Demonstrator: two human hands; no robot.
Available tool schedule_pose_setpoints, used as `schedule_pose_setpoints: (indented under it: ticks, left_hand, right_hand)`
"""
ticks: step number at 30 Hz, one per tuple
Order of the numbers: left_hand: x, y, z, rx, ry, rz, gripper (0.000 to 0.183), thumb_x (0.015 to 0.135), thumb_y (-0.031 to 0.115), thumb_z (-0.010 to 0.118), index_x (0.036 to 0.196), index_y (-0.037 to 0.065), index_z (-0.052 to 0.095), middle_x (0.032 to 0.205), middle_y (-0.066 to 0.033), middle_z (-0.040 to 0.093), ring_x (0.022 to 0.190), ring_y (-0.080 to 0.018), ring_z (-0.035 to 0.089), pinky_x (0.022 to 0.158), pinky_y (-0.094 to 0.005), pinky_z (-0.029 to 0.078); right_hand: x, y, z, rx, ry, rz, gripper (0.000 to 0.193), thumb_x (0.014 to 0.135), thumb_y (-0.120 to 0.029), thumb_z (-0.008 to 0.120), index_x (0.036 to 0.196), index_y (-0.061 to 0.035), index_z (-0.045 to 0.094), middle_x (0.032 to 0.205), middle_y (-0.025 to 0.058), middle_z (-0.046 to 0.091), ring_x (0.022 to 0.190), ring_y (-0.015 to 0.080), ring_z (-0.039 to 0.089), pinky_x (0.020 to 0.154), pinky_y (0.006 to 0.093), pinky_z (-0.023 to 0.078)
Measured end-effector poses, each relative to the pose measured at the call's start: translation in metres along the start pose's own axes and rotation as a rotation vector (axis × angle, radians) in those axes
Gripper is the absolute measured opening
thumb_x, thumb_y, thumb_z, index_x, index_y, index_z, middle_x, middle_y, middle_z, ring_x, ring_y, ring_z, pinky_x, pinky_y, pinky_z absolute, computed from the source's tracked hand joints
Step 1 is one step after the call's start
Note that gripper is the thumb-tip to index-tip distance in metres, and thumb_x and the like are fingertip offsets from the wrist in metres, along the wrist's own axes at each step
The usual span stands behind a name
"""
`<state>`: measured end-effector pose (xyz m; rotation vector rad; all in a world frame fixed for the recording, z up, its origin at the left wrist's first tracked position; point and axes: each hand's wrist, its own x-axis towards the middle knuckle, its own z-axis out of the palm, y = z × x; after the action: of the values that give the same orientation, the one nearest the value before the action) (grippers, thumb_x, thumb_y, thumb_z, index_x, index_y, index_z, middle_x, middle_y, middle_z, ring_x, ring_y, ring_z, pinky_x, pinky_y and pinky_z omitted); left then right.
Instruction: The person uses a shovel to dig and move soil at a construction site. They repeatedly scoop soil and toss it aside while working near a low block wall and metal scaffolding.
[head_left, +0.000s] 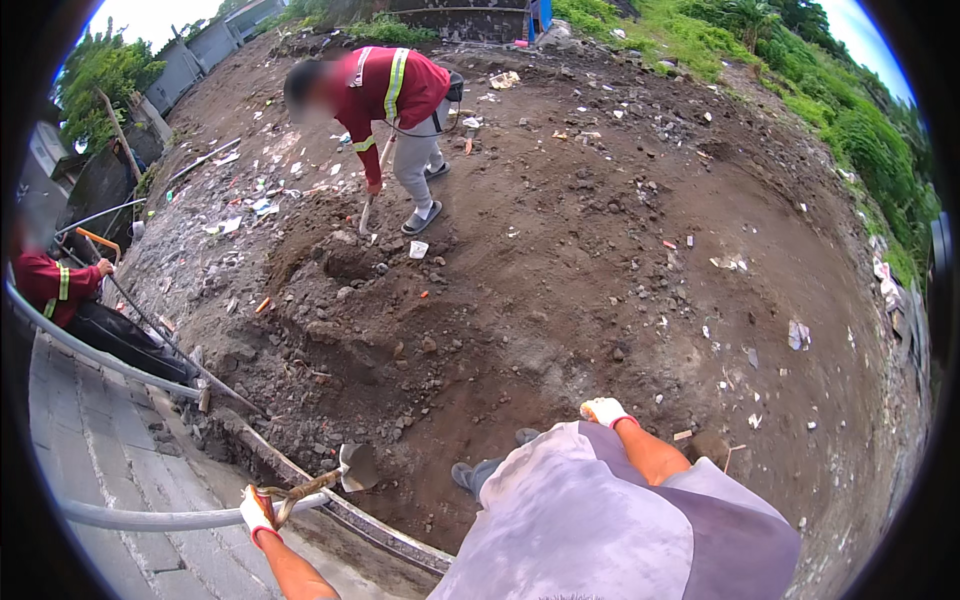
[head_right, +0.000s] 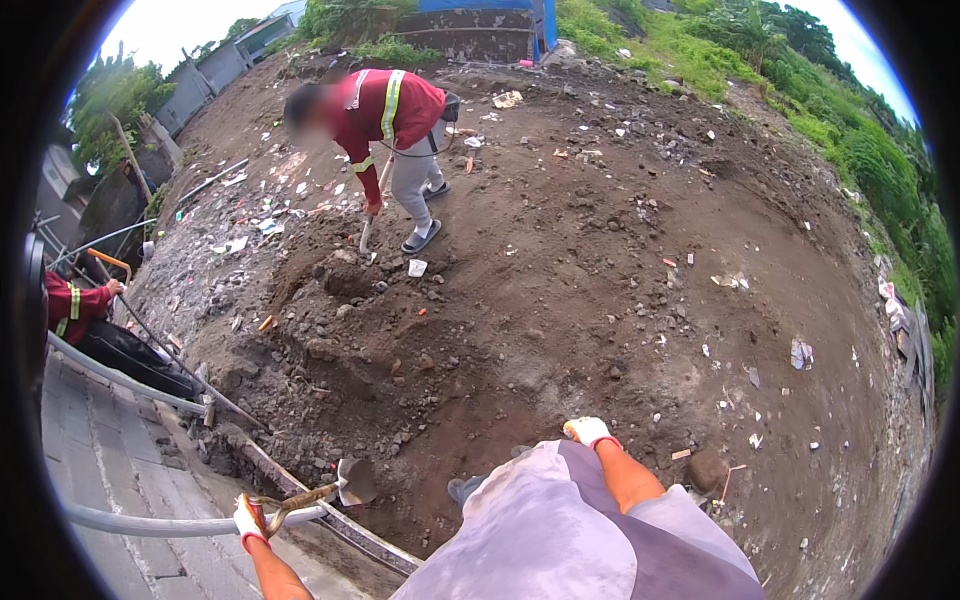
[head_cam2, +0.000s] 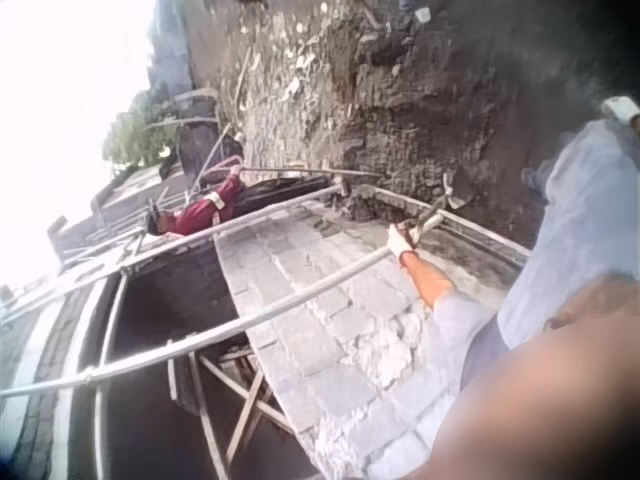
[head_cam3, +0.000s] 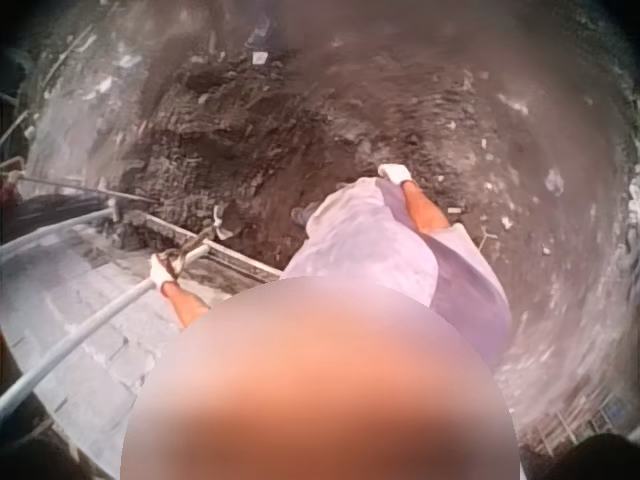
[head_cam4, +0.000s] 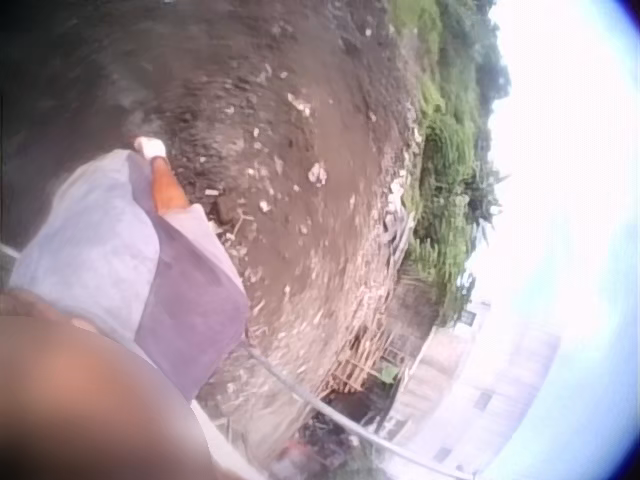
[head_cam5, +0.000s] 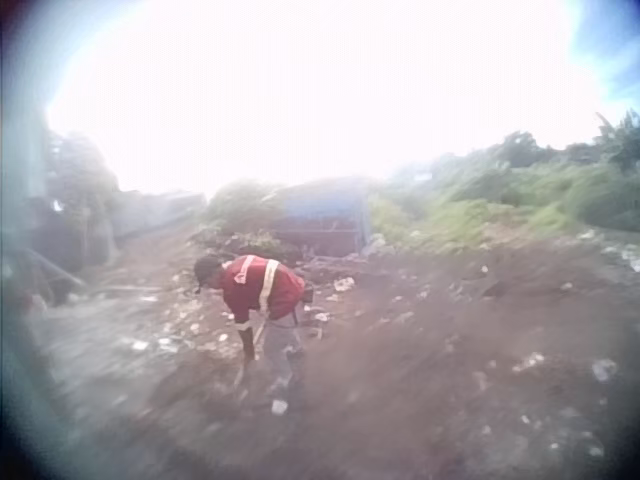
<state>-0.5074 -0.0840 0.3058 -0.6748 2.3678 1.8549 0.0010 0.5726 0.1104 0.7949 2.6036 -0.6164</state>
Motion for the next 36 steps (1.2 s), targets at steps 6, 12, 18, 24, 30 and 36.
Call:
schedule_pose_setpoints:
  ticks: [6, 12, 18, 24, 30, 36]
  left_hand:
    - [-0.006, -0.001, -0.008, 1.052, -0.016, 0.428, 0.026, 0.092, 0.021, 0.036, 0.091, 0.004, 0.056, 0.084, -0.0226, 0.062, 0.078, -0.0397, 0.061, 0.065, -0.0442, 0.046]
    - [-0.023, -0.001, 0.000, 0.853, 0.041, 0.352, 0.028, 0.091, 0.023, 0.040, 0.092, 0.001, 0.057, 0.088, -0.0222, 0.063, 0.080, -0.0399, 0.060, 0.067, -0.0437, 0.047]
    - [-0.013, -0.008, -0.006, 0.878, 0.016, 0.378, 0.042, 0.090, 0.035, 0.042, 0.093, -0.003, 0.060, 0.094, -0.0257, 0.061, 0.086, -0.0417, 0.057, 0.073, -0.0428, 0.042]
    - [-0.010, -0.004, -0.003, 0.635, 0.074, 0.328, 0.054, 0.088, 0.042, 0.046, 0.086, -0.010, 0.060, 0.075, -0.0162, 0.061, 0.067, -0.0233, 0.053, 0.063, -0.0393, 0.041]
    - [0.000, 0.000, -0.001, 0.217, 0.049, 0.034, 0.048, 0.088, 0.038, 0.047, 0.090, -0.008, 0.061, 0.084, -0.0162, 0.063, 0.071, -0.0248, 0.054, 0.067, -0.0367, 0.043]
    - [0.030, -0.013, -0.017, 0.618, 0.021, 0.351, 0.041, 0.091, 0.031, 0.042, 0.086, -0.006, 0.060, 0.084, -0.0228, 0.061, 0.070, -0.0311, 0.055, 0.067, -0.0393, 0.043]
  right_hand:
    - [0.004, 0.002, 0.005, -0.051, 0.103, -0.019, 0.019, 0.083, -0.028, 0.046, 0.086, -0.0191, 0.063, 0.083, 0.0140, 0.065, 0.078, 0.0316, 0.063, 0.065, 0.0442, 0.049]
    - [0.013, 0.000, 0.004, 0.076, -0.076, -0.055, 0.019, 0.083, -0.025, 0.046, 0.087, -0.0154, 0.062, 0.081, 0.0101, 0.065, 0.074, 0.0291, 0.062, 0.063, 0.0430, 0.048]
    - [0.022, 0.007, 0.014, -0.047, -0.066, -0.141, 0.023, 0.083, -0.031, 0.046, 0.086, -0.0173, 0.064, 0.084, 0.0117, 0.066, 0.077, 0.0289, 0.063, 0.067, 0.0420, 0.049]
    - [0.017, 0.014, 0.022, -0.118, 0.038, 0.047, 0.023, 0.083, -0.031, 0.047, 0.090, -0.0167, 0.063, 0.090, 0.0131, 0.065, 0.082, 0.0300, 0.062, 0.069, 0.0420, 0.049]
    - [0.009, 0.007, 0.008, 0.029, -0.141, -0.089, 0.019, 0.080, -0.028, 0.050, 0.090, -0.0181, 0.062, 0.087, 0.0121, 0.065, 0.079, 0.0298, 0.063, 0.064, 0.0425, 0.048]
    - [0.004, -0.002, 0.003, 0.079, -0.099, 0.005, 0.015, 0.075, -0.023, 0.058, 0.088, -0.0177, 0.062, 0.089, 0.0128, 0.065, 0.082, 0.0292, 0.063, 0.065, 0.0428, 0.048]
